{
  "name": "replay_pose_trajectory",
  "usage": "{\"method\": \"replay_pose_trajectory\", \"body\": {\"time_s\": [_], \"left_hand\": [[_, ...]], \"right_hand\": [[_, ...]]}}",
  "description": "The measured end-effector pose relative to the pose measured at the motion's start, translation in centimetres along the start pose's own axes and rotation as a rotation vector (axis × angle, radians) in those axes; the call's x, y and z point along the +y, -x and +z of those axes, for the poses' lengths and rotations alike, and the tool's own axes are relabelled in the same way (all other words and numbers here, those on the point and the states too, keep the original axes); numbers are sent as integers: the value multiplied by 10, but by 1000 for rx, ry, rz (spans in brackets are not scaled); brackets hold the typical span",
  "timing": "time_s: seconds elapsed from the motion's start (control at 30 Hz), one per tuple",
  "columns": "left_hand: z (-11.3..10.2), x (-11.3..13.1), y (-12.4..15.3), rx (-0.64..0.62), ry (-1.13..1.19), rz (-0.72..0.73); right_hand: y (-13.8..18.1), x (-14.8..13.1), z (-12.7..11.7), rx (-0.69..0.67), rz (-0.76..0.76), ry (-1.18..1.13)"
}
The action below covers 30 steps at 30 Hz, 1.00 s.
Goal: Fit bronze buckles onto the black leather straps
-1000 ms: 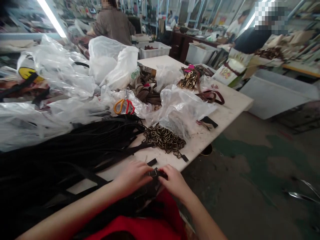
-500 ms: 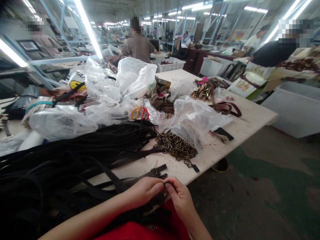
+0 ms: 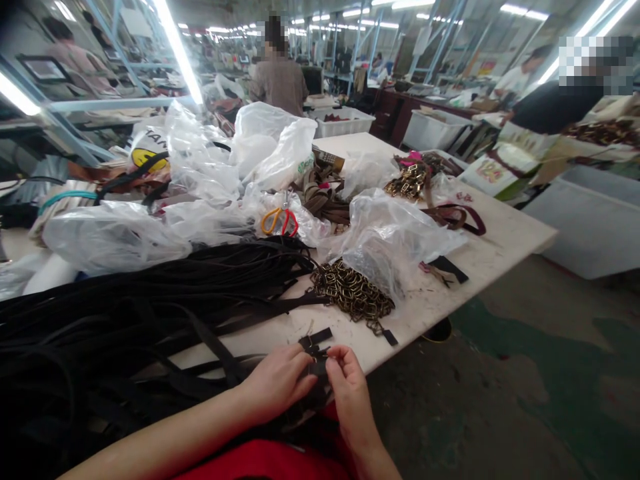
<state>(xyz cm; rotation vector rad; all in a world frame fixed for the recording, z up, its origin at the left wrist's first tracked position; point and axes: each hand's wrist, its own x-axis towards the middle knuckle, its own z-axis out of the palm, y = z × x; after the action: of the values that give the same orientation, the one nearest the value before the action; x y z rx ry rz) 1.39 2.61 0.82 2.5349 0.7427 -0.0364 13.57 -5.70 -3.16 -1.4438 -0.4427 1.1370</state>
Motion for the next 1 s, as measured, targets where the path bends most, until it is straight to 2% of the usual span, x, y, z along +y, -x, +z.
{"method": "replay_pose_trajectory", "body": {"time_s": [0.07,0.17,0.23,0.3,0.37,0.43,0.5,0.6,0.7,0.8,0.9,1.0], "left_hand": [[-3,-4,1,-16,2,4],[-14,-23,4,-18,60,26],[-22,-45,9,40,34,-61],[-27,-71,15,113,-93,-230],[-27,-92,21,150,-248,-369],[-23,-105,24,156,-353,-437],[-17,-109,27,148,-399,-453],[-8,-108,32,127,-398,-424],[-3,-104,36,167,-370,-354],[-1,-99,31,177,-423,-280],[1,-93,12,165,-456,-252],[6,-90,-13,196,-424,-284]], "right_hand": [[-3,1,-6,-16,-1,88],[-14,-4,-25,-105,-97,479],[-27,-10,-37,-32,-273,784],[-40,-16,-39,26,-430,946],[-50,-22,-27,-78,-513,996],[-56,-26,-6,-279,-555,1055],[-60,-29,17,-422,-563,1190],[-63,-28,36,-497,-537,1388],[-61,-25,34,-534,-523,1407],[-63,-23,27,-476,-475,1313],[-77,-22,27,-373,-443,1238],[-94,-21,30,-323,-432,1231]]}}
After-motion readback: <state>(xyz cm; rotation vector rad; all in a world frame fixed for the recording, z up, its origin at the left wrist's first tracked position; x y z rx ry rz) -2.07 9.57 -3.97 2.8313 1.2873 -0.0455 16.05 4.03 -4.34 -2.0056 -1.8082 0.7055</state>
